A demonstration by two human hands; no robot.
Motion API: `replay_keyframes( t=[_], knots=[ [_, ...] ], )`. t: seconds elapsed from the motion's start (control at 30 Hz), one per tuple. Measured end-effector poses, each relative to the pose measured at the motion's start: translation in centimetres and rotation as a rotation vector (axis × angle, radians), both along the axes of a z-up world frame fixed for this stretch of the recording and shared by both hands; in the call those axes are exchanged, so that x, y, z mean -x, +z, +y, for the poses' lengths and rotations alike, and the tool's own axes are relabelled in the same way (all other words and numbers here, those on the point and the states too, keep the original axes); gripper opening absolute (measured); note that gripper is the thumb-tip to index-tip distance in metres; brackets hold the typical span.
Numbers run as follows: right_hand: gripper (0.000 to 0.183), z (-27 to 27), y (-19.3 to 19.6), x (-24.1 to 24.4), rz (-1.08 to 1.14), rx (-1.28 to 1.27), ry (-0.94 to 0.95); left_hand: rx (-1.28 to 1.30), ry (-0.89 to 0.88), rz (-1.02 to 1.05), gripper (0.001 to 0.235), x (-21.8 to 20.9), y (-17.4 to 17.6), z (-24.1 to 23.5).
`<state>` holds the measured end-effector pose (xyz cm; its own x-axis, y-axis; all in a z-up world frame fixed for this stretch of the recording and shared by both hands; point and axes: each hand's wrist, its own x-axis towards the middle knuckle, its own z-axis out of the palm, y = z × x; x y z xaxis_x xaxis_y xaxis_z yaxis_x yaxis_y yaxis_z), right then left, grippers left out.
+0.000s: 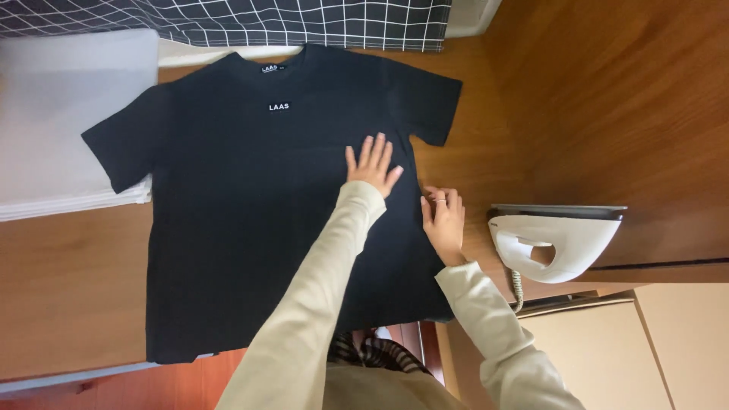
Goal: The person takes a black t-shirt from a clothing rack, lays it flat on a wooden table, and smooths it by hand. Then, using a white iron, the person irons the t-shirt, moving the iron across the front and sleeves.
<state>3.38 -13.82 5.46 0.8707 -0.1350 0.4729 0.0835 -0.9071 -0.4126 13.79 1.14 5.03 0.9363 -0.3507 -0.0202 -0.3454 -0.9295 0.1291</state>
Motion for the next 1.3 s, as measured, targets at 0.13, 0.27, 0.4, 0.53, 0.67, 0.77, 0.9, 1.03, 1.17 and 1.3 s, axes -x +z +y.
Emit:
replay_keyframes(
  t=[0.13, 0.27, 0.4, 0.53, 0.67, 0.77, 0.9, 1.03, 1.17, 1.3],
  knots=[
    [0.02, -0.2, -0.8, -0.2, -0.031, -0.022, -0.001, 0.109, -0.25, -0.057, 0.066, 3.1, -2.1, -2.6],
    [0.018, -0.2, -1.4, -0.3, -0.067, -0.006, -0.003, 0.204, -0.263, -0.221, 0.062, 7.8, -3.7, -2.1],
    [0.009, -0.5, -1.1, -0.1, -0.061, -0.123, 0.02, 0.232, -0.168, -0.235, 0.061, 10.9, -4.0, -1.9],
    [0.011, -0.8, -0.7, 0.7, 0.102, -0.359, 0.075, 0.283, -0.12, -0.266, 0.055, 12.3, -3.2, -1.5],
    [0.015, -1.9, 0.4, 4.7, 0.31, -0.493, 0.058, 0.313, -0.14, -0.323, 0.055, 12.7, -2.3, -1.2],
    [0.017, -3.0, 0.7, 8.3, 0.459, -0.499, 0.075, 0.293, -0.15, -0.277, 0.058, 12.9, -2.0, -1.3],
    [0.03, -3.9, 0.8, 12.1, 0.612, -0.482, 0.151, 0.183, -0.157, -0.29, 0.053, 13.5, -3.2, -2.4],
    [0.045, -4.4, 0.6, 13.7, 0.704, -0.543, 0.175, 0.19, -0.052, -0.193, 0.056, 18.1, -2.6, -4.3],
    [0.04, -3.6, 4.2, 15.0, 0.725, -0.723, 0.178, 0.156, -0.052, -0.178, 0.06, 19.3, -1.5, -3.8],
    [0.027, -2.7, 10.3, 17.3, 0.663, -1.058, 0.207, 0.138, -0.039, -0.141, 0.058, 19.5, -1.4, -3.7]
  ],
)
